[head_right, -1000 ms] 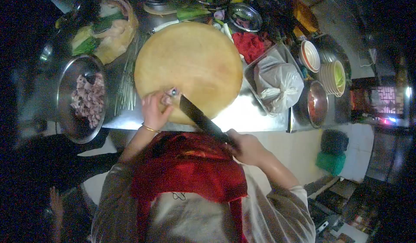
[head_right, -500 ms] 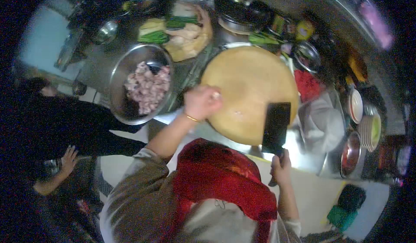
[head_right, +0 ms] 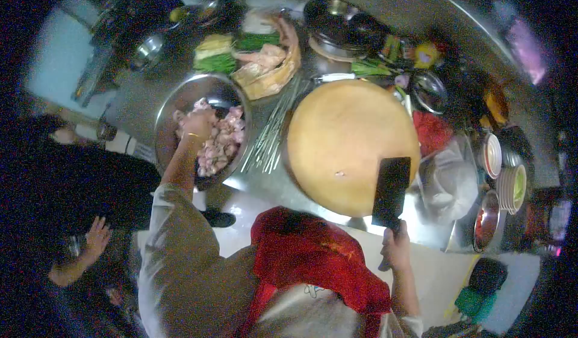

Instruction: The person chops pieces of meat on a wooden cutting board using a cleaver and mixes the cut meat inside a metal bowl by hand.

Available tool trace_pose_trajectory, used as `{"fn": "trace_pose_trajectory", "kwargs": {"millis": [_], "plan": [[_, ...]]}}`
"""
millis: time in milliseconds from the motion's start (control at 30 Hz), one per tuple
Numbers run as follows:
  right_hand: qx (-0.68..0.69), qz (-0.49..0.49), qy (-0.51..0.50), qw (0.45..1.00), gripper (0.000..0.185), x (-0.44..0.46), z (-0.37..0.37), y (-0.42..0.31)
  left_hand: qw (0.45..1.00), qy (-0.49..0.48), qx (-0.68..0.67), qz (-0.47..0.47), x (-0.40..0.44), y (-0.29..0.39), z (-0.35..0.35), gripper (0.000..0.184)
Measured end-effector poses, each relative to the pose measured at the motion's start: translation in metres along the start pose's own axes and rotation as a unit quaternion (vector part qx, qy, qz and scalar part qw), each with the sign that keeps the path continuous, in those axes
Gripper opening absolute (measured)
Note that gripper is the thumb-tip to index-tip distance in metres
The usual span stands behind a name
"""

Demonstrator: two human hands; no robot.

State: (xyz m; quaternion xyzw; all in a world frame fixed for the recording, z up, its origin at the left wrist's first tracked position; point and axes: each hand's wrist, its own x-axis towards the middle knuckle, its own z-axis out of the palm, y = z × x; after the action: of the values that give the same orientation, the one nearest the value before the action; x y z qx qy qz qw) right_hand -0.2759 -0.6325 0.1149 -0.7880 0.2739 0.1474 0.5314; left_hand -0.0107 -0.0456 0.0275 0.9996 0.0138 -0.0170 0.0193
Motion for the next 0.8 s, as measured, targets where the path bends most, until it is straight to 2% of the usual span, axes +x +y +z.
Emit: {"fn": "trace_pose_trajectory", "kwargs": {"millis": [33, 100, 133, 167, 200, 233, 333, 367, 400, 433, 467, 533, 567, 600, 667, 700, 733, 767, 800], "plan": [[-0.011, -0.006, 0.001, 1.000, 0.025, 0.000, 0.002, 0.000, 1.000, -0.019, 0.019, 0.000, 0.004, 0.009, -0.003, 0.034], [-0.059, 0.014, 0.007, 0.998, 0.038, 0.003, -0.001, 0.003, 0.985, -0.133, 0.107, 0.033, 0.015, 0.034, -0.042, 0.034], [-0.068, 0.015, 0.005, 0.998, 0.038, -0.002, 0.002, -0.006, 0.975, -0.209, 0.080, -0.008, 0.038, 0.029, -0.026, 0.036], [-0.076, 0.016, 0.005, 0.997, 0.037, -0.005, 0.003, -0.012, 0.968, -0.140, 0.166, 0.123, 0.069, -0.021, 0.062, 0.031], [-0.116, -0.056, 0.024, 0.991, 0.036, 0.001, 0.001, 0.006, 0.979, -0.114, 0.138, 0.096, 0.067, -0.019, 0.055, 0.028], [-0.160, -0.124, 0.038, 0.979, 0.035, 0.008, 0.003, 0.023, 0.991, -0.049, 0.102, 0.068, 0.058, -0.017, 0.043, 0.027], [-0.192, -0.117, 0.058, 0.973, 0.032, -0.009, 0.003, -0.011, 0.981, 0.175, -0.079, 0.034, 0.051, -0.039, 0.036, 0.033], [-0.190, -0.102, 0.053, 0.975, 0.033, -0.012, 0.003, -0.015, 0.975, 0.155, -0.159, 0.010, 0.060, -0.050, 0.035, 0.034], [-0.193, -0.124, 0.062, 0.971, 0.033, -0.010, 0.003, -0.010, 0.918, 0.079, -0.387, -0.036, 0.065, -0.054, 0.039, 0.028], [-0.198, -0.146, 0.071, 0.967, 0.033, -0.005, 0.003, -0.001, 0.803, 0.034, -0.584, -0.112, 0.070, -0.057, 0.042, 0.025], [-0.204, -0.166, 0.077, 0.962, 0.033, -0.004, 0.003, 0.004, 0.784, 0.022, -0.611, -0.104, 0.056, -0.023, 0.014, 0.026], [-0.188, -0.122, 0.041, 0.974, 0.036, -0.003, -0.001, -0.004, 0.743, -0.004, -0.663, -0.091, 0.016, 0.068, -0.071, 0.030], [-0.182, -0.102, 0.019, 0.978, 0.038, -0.002, -0.004, -0.008, 0.791, -0.037, -0.611, -0.017, 0.010, 0.086, -0.072, 0.035], [-0.189, -0.096, 0.010, 0.977, 0.038, 0.000, -0.006, -0.008, 0.803, -0.085, -0.590, -0.015, -0.005, 0.114, -0.077, 0.038], [-0.203, -0.086, -0.012, 0.975, 0.038, 0.007, -0.008, -0.005, 0.786, -0.148, -0.596, 0.066, -0.037, 0.170, -0.060, 0.038], [-0.199, -0.105, -0.008, 0.974, 0.037, 0.010, -0.007, 0.000, 0.722, -0.168, -0.660, 0.127, -0.047, 0.187, -0.025, 0.037], [-0.195, -0.124, -0.005, 0.973, 0.036, 0.014, -0.005, 0.005, 0.753, -0.139, -0.625, 0.150, -0.059, 0.208, -0.001, 0.037], [-0.192, -0.143, -0.002, 0.971, 0.036, 0.016, -0.005, 0.008, 0.848, -0.028, -0.485, 0.211, -0.072, 0.233, -0.001, 0.037], [-0.197, -0.147, -0.007, 0.969, 0.036, 0.017, -0.006, 0.008, 0.905, 0.084, -0.323, 0.262, -0.082, 0.255, -0.002, 0.036]]}}
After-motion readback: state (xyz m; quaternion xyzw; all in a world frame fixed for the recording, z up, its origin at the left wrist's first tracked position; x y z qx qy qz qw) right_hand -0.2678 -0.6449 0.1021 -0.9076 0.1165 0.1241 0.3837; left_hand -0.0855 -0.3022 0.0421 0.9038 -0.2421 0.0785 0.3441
